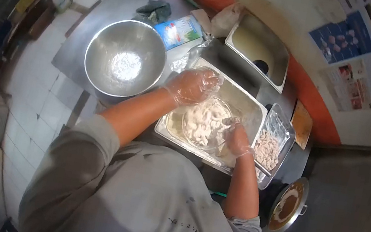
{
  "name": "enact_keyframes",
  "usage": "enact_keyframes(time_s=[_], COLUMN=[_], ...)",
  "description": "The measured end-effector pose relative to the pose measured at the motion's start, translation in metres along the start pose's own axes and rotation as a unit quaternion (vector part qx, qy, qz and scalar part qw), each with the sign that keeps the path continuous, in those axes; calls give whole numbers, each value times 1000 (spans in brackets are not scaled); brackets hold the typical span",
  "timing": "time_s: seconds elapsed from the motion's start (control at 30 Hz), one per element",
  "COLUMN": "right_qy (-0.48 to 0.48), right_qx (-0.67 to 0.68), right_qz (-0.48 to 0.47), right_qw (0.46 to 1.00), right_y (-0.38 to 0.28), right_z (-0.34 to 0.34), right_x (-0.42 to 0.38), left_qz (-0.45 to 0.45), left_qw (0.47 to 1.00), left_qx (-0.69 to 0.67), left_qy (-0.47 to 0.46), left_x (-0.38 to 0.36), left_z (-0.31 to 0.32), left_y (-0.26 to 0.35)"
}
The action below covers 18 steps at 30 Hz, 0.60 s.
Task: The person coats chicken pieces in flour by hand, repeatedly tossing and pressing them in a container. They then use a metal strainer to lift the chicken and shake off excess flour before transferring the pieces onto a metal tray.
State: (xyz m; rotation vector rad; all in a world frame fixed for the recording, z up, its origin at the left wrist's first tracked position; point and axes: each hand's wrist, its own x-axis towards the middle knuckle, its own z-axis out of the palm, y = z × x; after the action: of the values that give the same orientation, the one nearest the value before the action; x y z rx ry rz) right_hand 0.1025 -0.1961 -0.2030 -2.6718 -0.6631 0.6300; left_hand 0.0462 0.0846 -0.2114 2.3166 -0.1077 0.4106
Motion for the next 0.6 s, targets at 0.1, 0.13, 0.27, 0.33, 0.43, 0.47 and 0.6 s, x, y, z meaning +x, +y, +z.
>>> enact_keyframes(time_s=[0.1,0.13,0.27,0.33,0.43,0.47,0.6], right_qy=[-14,-32,15,11,-9,-8,-23], right_qx=[-24,-31,-29,-25,18,18,-19], right_qz=[-4,-1,32,-46,-55,-55,11], right_qw=[1000,999,999,999,998,998,999], right_y=[3,1,0,3,22,9,-3], right_z=[1,3,-1,-4,4,-4,-5], right_x=[4,4,-1,-6,6,0,-3], left_qz=[62,58,25,45,58,76,51], left_qw=[996,996,998,997,995,991,995], left_qx=[57,54,19,25,62,65,45], left_qy=[30,32,50,63,61,85,76], left_x=[-1,0,0,1,0,-1,-1], left_z=[5,7,16,17,18,21,21], left_y=[-6,-7,-13,-15,-15,-17,-17])
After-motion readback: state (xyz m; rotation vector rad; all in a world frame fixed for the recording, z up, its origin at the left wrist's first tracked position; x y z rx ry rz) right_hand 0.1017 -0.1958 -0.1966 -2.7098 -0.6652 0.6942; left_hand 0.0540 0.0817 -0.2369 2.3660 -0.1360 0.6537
